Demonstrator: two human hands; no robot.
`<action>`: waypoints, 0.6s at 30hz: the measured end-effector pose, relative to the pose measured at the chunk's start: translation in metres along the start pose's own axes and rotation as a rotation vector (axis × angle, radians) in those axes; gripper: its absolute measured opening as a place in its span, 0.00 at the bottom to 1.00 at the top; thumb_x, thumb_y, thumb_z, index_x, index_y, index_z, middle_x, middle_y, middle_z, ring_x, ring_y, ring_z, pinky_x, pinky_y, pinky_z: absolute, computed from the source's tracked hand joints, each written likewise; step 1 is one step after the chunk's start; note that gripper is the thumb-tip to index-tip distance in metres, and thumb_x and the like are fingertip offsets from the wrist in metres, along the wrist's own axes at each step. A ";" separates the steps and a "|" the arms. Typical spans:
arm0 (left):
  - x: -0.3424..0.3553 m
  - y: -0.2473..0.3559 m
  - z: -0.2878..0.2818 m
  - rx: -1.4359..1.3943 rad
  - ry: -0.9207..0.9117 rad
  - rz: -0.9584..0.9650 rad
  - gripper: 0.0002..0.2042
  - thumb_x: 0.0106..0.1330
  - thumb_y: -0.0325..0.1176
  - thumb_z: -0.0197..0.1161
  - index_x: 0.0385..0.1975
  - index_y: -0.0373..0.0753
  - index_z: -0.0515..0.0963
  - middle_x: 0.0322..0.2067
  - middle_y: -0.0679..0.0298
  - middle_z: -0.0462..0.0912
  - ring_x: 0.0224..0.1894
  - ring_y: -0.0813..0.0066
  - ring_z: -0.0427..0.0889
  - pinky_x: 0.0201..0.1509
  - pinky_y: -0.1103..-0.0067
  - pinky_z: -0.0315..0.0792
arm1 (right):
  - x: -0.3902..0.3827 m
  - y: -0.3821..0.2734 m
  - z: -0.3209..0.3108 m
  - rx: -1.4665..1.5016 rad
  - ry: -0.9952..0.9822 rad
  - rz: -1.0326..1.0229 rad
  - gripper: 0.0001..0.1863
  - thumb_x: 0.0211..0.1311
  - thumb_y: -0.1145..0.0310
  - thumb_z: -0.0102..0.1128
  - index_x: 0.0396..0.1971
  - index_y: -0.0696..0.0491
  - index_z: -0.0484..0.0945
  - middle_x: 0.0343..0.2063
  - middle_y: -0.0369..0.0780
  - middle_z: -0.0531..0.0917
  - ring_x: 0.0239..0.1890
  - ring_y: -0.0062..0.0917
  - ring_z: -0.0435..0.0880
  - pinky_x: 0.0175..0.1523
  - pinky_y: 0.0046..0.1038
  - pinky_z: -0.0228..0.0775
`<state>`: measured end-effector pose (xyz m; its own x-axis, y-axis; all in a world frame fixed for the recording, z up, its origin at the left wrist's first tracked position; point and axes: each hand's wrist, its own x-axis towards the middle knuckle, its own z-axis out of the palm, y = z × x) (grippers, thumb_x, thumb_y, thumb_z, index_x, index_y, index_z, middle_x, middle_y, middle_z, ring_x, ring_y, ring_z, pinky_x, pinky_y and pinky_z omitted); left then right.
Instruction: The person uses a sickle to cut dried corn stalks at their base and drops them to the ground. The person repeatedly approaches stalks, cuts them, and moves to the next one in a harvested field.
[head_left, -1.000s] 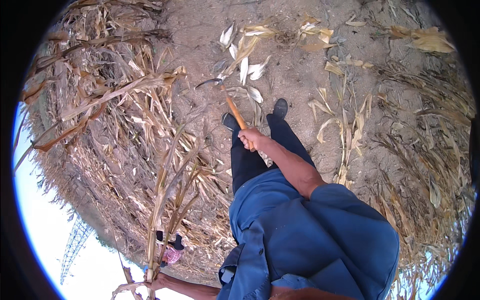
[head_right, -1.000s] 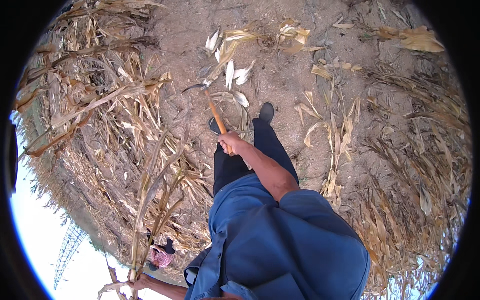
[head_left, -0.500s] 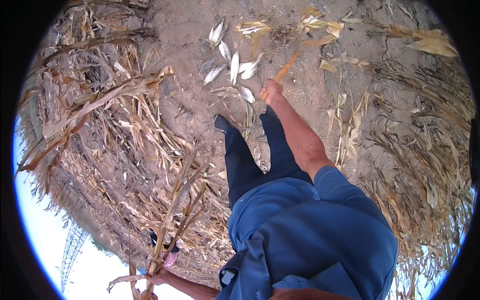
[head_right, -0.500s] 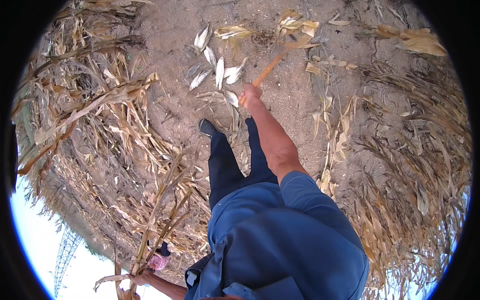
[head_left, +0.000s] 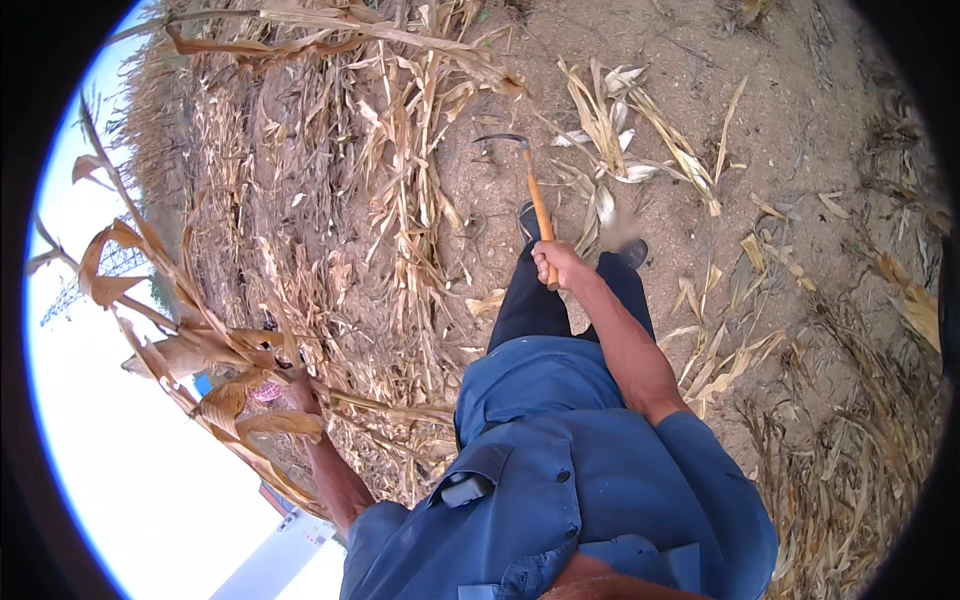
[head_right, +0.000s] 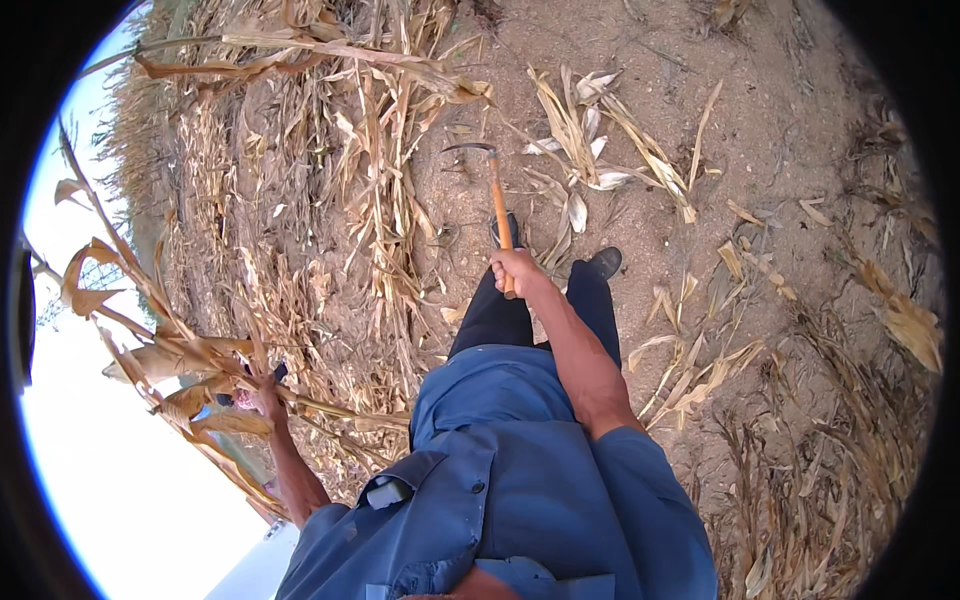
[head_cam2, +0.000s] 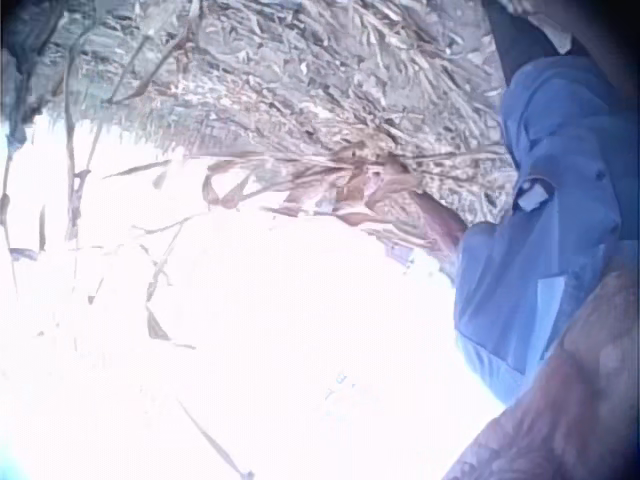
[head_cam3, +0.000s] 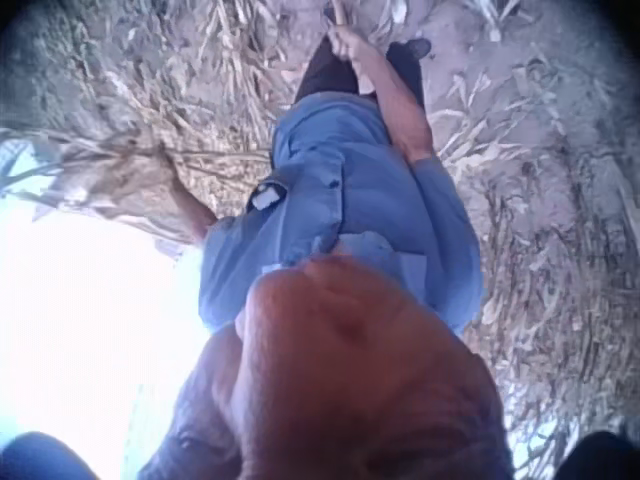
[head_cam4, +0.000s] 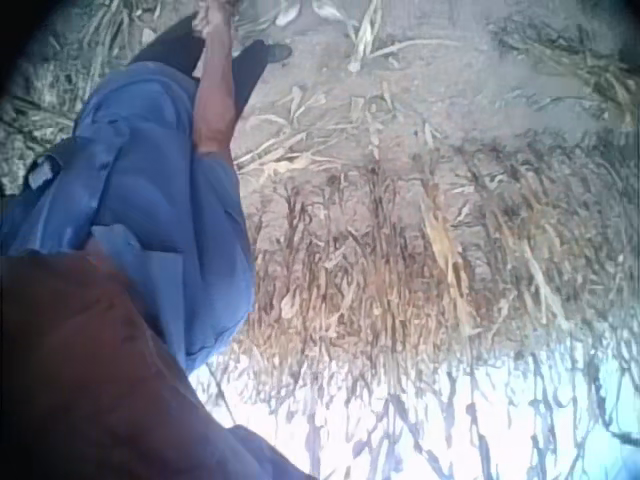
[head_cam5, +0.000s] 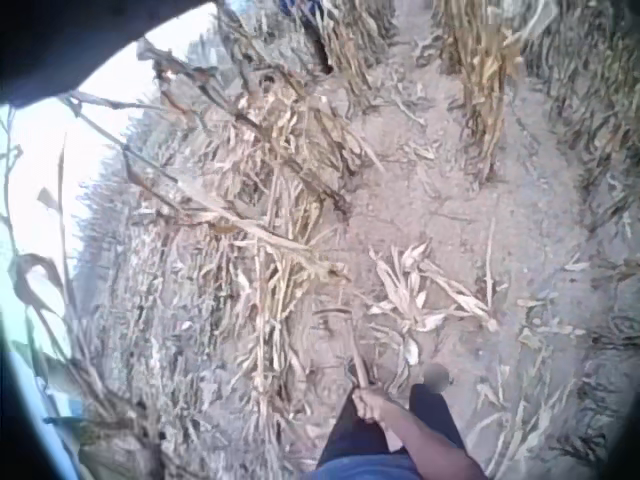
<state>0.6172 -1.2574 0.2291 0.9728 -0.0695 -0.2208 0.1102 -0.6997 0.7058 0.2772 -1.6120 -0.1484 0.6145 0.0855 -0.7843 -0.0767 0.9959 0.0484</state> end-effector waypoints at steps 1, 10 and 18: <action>0.018 -0.051 -0.042 0.188 -0.014 -0.183 0.06 0.64 0.34 0.62 0.33 0.41 0.73 0.20 0.68 0.71 0.20 0.75 0.73 0.24 0.80 0.69 | -0.004 0.004 -0.031 0.074 0.047 0.005 0.09 0.60 0.73 0.56 0.22 0.51 0.69 0.14 0.32 0.69 0.12 0.17 0.66 0.16 0.25 0.61; -0.022 -0.159 0.096 0.595 -0.349 -0.513 0.11 0.54 0.36 0.69 0.29 0.33 0.83 0.26 0.60 0.80 0.29 0.68 0.77 0.35 0.73 0.69 | -0.115 -0.032 -0.235 0.474 0.424 -0.283 0.13 0.62 0.69 0.50 0.17 0.44 0.64 0.11 0.27 0.64 0.11 0.14 0.62 0.18 0.20 0.61; 0.121 -0.237 0.082 1.107 -0.621 -0.193 0.21 0.53 0.49 0.71 0.34 0.34 0.85 0.32 0.53 0.87 0.36 0.64 0.87 0.47 0.74 0.78 | -0.168 -0.020 -0.250 0.461 0.559 -0.310 0.13 0.61 0.69 0.50 0.16 0.44 0.63 0.10 0.27 0.63 0.10 0.14 0.61 0.16 0.19 0.60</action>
<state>0.6925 -1.1579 -0.0202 0.6692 -0.0106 -0.7430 -0.2802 -0.9297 -0.2392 -0.0214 -1.6542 -0.1722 0.0592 -0.1044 -0.9928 0.4418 0.8946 -0.0677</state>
